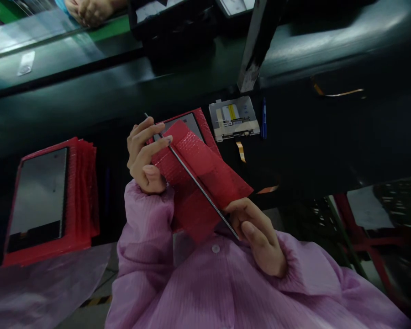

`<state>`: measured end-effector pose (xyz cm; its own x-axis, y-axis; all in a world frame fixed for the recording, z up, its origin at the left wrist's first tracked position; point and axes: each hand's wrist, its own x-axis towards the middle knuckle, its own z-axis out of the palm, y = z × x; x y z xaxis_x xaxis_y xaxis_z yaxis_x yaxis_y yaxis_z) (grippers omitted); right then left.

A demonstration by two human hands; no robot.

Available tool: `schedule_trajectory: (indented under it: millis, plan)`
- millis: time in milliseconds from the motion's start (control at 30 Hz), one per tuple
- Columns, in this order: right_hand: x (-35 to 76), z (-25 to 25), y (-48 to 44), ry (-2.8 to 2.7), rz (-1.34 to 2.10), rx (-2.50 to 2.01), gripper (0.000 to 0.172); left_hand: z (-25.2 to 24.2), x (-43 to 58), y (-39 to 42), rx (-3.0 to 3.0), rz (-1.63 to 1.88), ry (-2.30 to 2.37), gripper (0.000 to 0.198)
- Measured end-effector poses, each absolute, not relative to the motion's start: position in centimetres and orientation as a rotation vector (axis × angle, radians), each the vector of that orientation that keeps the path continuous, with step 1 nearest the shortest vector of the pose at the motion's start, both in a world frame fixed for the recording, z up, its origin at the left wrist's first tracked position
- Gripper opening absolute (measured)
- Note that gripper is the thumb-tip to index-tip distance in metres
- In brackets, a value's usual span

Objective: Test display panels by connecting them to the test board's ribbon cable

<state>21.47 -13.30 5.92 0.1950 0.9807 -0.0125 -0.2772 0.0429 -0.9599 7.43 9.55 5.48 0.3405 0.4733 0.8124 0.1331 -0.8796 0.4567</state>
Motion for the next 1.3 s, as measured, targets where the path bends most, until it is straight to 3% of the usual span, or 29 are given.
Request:
schedule_trajectory:
  millis: [100, 267, 500, 767, 1067, 1300]
  plan:
    - [21.9, 5.5, -13.1, -0.888, 1.225, -1.068, 0.023, 5.6, 7.8, 9.6, 2.338, 1.776, 0.446, 0.050]
    - [23.4, 4.8, -12.2, -0.988, 1.406, -0.932, 0.018, 6.1, 8.4, 9.4, 2.380, 1.761, 0.481, 0.037]
    - [24.9, 3.8, -10.7, -1.142, 1.496, -0.729, 0.032, 6.5, 8.4, 8.8, 2.305, 1.719, 0.592, 0.023]
    - [25.7, 3.3, -9.4, -1.222, 1.592, -0.617, 0.033, 6.3, 8.0, 8.6, 2.304, 1.539, 0.748, 0.033]
    - [26.0, 3.8, -8.3, -1.245, 1.693, -0.542, 0.036, 6.7, 8.2, 8.2, 2.267, 1.579, 0.606, 0.026]
    - [26.2, 3.8, -8.6, -1.210, 1.676, -0.620, 0.029, 6.2, 8.0, 7.9, 2.015, 1.449, 0.901, 0.045]
